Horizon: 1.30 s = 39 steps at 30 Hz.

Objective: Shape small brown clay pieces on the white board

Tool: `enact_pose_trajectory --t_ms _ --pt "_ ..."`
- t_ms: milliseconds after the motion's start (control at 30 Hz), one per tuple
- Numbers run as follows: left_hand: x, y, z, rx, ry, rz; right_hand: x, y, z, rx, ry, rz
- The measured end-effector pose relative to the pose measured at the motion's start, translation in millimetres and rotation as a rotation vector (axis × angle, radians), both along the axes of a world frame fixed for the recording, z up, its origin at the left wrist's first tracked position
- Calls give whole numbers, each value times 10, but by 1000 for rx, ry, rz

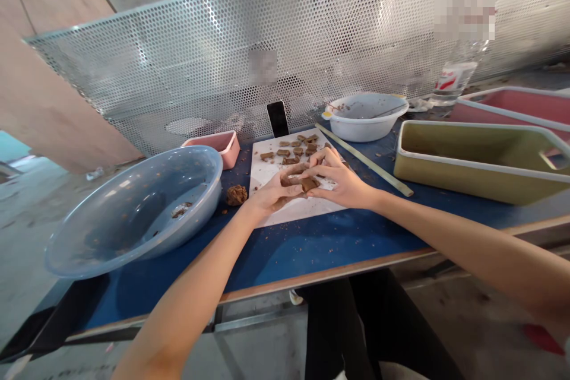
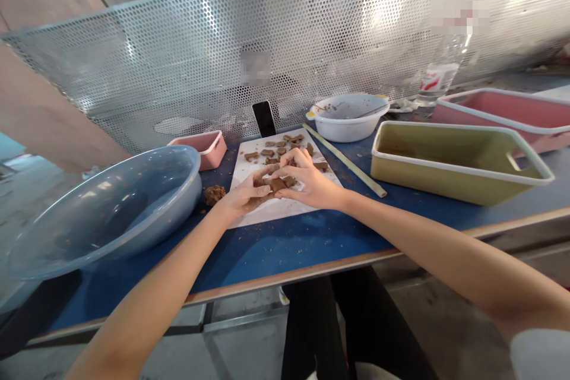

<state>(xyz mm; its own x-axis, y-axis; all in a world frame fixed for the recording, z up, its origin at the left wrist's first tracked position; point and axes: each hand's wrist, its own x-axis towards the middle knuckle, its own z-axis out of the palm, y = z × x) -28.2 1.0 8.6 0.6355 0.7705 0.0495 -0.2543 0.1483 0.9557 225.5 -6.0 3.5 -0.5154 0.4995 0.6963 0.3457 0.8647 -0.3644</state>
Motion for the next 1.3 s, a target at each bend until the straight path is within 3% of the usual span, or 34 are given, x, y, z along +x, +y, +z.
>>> enact_pose_trajectory --t_ms 133,367,600,800,1100,1233,1300 --pt "4 -1 -24 0 -20 13 0 -21 9 -21 -29 25" --pt "3 39 -49 8 -4 23 -39 -14 -22 -37 5 -133" --pt "5 9 -36 24 -17 -18 -29 5 -29 24 19 -111" --pt "6 30 -39 62 -16 36 -17 -33 -16 58 -22 -119" --pt "50 38 -42 48 -106 109 72 -77 28 243 -89 -149" --pt "53 45 -52 33 -121 134 83 -95 31 273 -143 -91" --pt "51 45 -43 43 -117 144 78 -117 35 266 -160 -137"
